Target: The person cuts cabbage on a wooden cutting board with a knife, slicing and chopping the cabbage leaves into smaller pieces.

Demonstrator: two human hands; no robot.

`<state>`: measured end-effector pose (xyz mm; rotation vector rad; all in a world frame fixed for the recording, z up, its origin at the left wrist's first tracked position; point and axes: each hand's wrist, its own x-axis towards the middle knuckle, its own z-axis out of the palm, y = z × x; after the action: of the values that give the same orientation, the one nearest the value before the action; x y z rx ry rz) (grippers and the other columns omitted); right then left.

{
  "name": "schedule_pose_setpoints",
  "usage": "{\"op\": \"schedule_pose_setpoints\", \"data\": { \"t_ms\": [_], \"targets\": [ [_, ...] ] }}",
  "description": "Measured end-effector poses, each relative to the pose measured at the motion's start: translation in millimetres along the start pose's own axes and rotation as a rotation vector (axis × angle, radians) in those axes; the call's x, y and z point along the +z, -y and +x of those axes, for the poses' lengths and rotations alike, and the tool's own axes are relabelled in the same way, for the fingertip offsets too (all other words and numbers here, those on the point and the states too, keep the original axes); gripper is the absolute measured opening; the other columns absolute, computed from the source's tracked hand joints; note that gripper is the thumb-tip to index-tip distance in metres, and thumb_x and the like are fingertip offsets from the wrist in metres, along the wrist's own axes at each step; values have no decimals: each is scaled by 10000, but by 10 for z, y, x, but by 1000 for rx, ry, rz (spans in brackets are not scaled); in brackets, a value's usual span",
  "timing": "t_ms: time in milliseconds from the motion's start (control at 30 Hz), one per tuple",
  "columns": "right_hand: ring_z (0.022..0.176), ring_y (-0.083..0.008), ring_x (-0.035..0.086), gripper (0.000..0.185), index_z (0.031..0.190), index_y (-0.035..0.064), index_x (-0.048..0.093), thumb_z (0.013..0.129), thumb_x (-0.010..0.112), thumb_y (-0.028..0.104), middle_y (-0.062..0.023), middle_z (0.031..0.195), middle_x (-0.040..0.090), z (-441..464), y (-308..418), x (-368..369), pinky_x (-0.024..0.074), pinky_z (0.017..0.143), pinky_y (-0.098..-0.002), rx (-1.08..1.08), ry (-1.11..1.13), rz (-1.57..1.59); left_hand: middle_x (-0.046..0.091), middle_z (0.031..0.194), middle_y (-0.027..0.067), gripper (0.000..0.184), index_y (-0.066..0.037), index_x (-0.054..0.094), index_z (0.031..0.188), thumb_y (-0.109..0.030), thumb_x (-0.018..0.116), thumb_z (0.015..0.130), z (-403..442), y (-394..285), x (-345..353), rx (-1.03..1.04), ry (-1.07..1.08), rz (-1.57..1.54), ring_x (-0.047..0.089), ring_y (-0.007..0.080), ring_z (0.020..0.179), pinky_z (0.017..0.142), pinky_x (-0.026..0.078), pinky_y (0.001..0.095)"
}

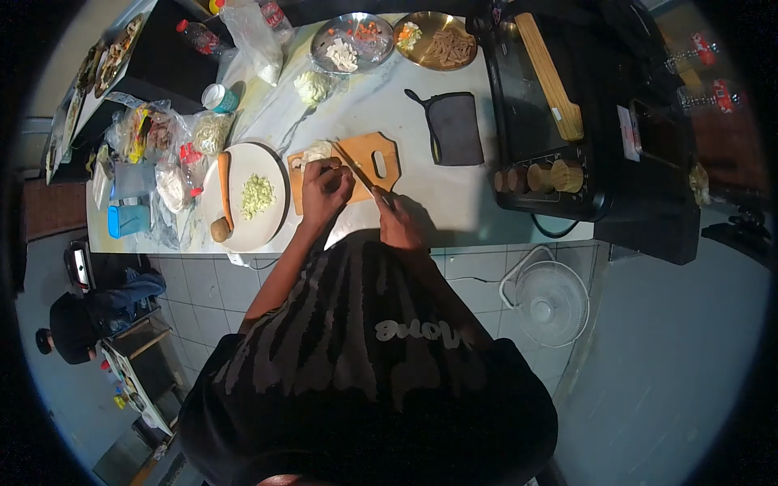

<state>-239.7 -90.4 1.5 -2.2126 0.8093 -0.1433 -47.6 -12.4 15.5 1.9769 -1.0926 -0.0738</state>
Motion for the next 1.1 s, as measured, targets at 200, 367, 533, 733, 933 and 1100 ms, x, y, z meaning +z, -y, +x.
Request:
{"op": "schedule_pose_setpoints", "data": {
  "t_ms": [200, 367, 533, 733, 933, 1100],
  "targets": [
    [983, -480, 646, 609, 1531, 261, 408, 959, 517, 83, -315, 1131, 614, 37, -150, 103, 539, 800, -539, -133, -92, 64, 663, 1054, 116, 175, -53, 739, 970, -122, 742, 809, 21, 19, -13, 31, 6, 8, 595, 279, 1000, 891, 492, 383],
    [938, -472, 638, 595, 1520, 244, 422, 957, 522, 76, -294, 1056, 612, 0, -101, 63, 528, 787, -540, -112, -54, 107, 664, 1064, 118, 227, -42, 712, 998, -120, 768, 793, -3, 3, -8, 0, -20, -36, 597, 294, 1004, 889, 495, 388],
    [939, -487, 633, 605, 1522, 253, 417, 955, 526, 71, -311, 1050, 606, -12, -77, 44, 527, 793, -543, -119, -45, 161, 645, 1029, 112, 195, -39, 727, 952, -129, 783, 788, -24, -37, -33, 37, -69, -31, 564, 325, 1010, 865, 489, 415],
    [938, -505, 638, 603, 1519, 264, 423, 956, 525, 73, -332, 1079, 609, 4, -52, 57, 536, 804, -547, -110, -30, 128, 639, 990, 73, 186, -77, 758, 911, -210, 802, 787, -61, 71, -68, 121, -105, 305, 510, 297, 952, 849, 406, 443],
    [997, -495, 647, 560, 1511, 241, 436, 973, 517, 106, -331, 1142, 617, 2, 111, -14, 547, 822, -536, -35, 9, 31, 642, 922, 52, 161, -94, 777, 896, -220, 795, 797, -50, 66, -68, 99, -61, 255, 504, 289, 931, 857, 381, 436],
    [983, -481, 637, 601, 1508, 249, 434, 953, 517, 35, -288, 1099, 635, -17, 115, 16, 533, 838, -529, 19, 9, 25, 650, 933, 84, 205, -66, 768, 881, -251, 803, 799, -13, 33, -91, 63, -40, 242, 496, 313, 927, 853, 415, 446]
  ]
}}
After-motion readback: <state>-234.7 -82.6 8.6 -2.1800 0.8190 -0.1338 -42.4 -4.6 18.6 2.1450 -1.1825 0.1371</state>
